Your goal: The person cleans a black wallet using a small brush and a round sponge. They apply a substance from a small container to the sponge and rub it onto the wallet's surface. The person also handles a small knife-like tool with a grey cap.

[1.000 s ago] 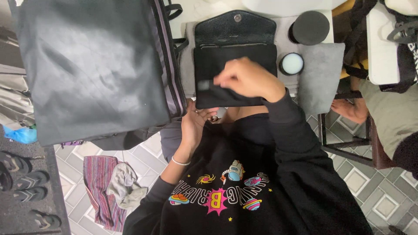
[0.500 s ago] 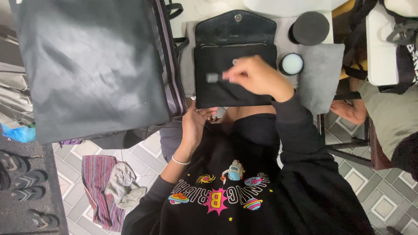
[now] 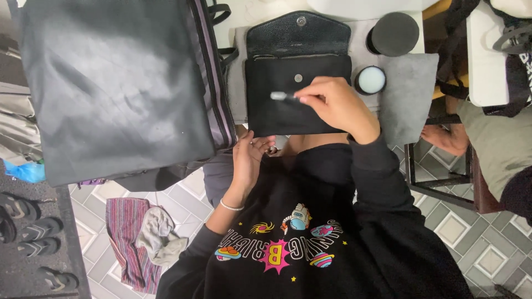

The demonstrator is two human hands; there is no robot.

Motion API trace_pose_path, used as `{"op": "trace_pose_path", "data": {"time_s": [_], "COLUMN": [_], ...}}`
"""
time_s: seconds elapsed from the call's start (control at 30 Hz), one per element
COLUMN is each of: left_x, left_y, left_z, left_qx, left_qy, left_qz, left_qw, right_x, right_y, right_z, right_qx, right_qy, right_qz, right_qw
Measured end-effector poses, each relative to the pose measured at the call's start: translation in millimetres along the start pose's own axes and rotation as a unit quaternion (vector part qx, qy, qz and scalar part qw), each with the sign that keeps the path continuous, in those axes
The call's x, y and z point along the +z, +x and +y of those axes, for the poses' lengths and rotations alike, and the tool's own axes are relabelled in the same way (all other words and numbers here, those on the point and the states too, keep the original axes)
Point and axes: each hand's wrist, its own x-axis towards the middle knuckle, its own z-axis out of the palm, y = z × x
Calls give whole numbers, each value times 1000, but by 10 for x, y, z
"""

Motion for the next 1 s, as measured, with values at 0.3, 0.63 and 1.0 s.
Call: {"op": "trace_pose_path", "data": {"time_s": [0.3, 0.63, 1.0], "left_x": [-124, 160, 48], "left_y": [81, -65, 193], "left_z": [-161, -79, -540], "left_qx": [12, -56, -148], "left_qy": [14, 9, -3], "left_qz": [-9, -40, -168], "left_qw": [1000, 998, 975], "right_x": [7, 214, 405], "right_y": [-216, -540, -887], "right_z": [158, 56, 131], "right_qx": [4, 45, 54], "right_qy": [-6, 52, 16], "right_qz": [49, 21, 144], "right_qw": [999, 997, 988]}}
